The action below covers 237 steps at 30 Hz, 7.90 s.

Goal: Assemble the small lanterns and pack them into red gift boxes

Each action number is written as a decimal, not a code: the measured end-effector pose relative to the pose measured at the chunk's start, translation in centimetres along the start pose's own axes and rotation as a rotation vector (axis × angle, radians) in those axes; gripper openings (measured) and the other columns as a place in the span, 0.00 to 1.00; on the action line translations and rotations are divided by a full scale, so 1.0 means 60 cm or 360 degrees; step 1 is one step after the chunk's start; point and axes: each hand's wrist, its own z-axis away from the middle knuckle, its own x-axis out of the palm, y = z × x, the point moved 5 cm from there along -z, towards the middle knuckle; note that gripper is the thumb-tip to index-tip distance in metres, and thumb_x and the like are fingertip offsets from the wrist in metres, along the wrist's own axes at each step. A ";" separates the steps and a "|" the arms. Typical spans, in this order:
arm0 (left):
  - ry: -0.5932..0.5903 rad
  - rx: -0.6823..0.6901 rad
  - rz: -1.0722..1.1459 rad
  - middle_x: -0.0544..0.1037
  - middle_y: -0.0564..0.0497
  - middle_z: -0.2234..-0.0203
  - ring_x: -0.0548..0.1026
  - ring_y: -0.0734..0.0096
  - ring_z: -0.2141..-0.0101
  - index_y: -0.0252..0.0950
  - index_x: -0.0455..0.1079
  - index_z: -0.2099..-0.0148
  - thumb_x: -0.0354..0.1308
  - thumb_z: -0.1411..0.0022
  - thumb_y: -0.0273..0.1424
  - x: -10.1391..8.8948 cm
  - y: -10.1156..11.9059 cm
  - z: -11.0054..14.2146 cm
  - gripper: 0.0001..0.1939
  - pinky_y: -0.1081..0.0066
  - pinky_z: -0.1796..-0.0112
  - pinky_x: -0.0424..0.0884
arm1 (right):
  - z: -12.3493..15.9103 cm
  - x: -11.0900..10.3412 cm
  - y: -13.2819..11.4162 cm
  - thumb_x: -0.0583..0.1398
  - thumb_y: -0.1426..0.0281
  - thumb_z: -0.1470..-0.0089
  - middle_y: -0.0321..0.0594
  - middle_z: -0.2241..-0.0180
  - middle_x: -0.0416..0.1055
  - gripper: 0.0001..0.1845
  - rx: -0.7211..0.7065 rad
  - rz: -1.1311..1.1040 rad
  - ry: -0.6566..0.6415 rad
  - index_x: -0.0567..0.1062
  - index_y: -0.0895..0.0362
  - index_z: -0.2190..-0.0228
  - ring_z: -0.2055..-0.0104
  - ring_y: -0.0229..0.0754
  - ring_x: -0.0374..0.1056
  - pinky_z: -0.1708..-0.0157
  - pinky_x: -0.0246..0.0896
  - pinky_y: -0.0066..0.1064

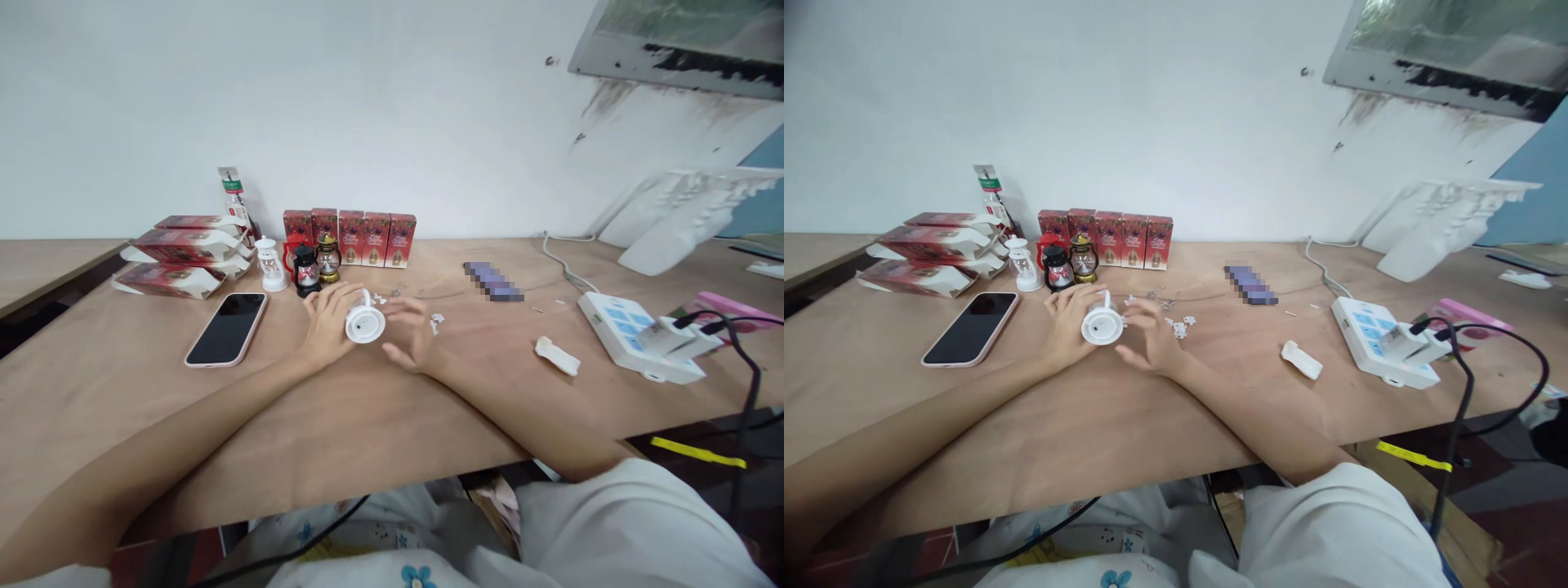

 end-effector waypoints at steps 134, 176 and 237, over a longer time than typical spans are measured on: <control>-0.0239 0.0153 -0.0149 0.75 0.43 0.63 0.70 0.56 0.62 0.35 0.68 0.56 0.54 0.49 0.38 0.003 0.023 -0.005 0.18 0.59 0.63 0.59 | -0.013 -0.003 0.019 0.58 0.64 0.42 0.38 0.71 0.73 0.08 0.0627 -0.0585 0.0068 0.72 0.54 0.71 0.67 0.40 0.70 0.65 0.66 0.34; 0.0130 -0.0189 0.0004 0.70 0.41 0.58 0.69 0.54 0.57 0.32 0.65 0.55 0.61 0.47 0.37 -0.004 -0.017 0.000 0.20 0.61 0.59 0.63 | 0.005 -0.003 0.130 0.47 0.77 0.39 0.57 0.63 0.69 0.14 0.0736 0.1164 -0.0784 0.71 0.68 0.62 0.59 0.52 0.62 0.57 0.54 0.40; 0.0189 -0.1651 0.2049 0.72 0.54 0.71 0.74 0.67 0.67 0.36 0.64 0.66 0.65 0.59 0.37 0.060 -0.087 0.006 0.19 0.65 0.66 0.74 | -0.013 -0.001 0.033 0.62 0.61 0.46 0.46 0.58 0.66 0.24 0.0481 -0.0009 -0.0409 0.65 0.55 0.50 0.56 0.46 0.69 0.53 0.67 0.39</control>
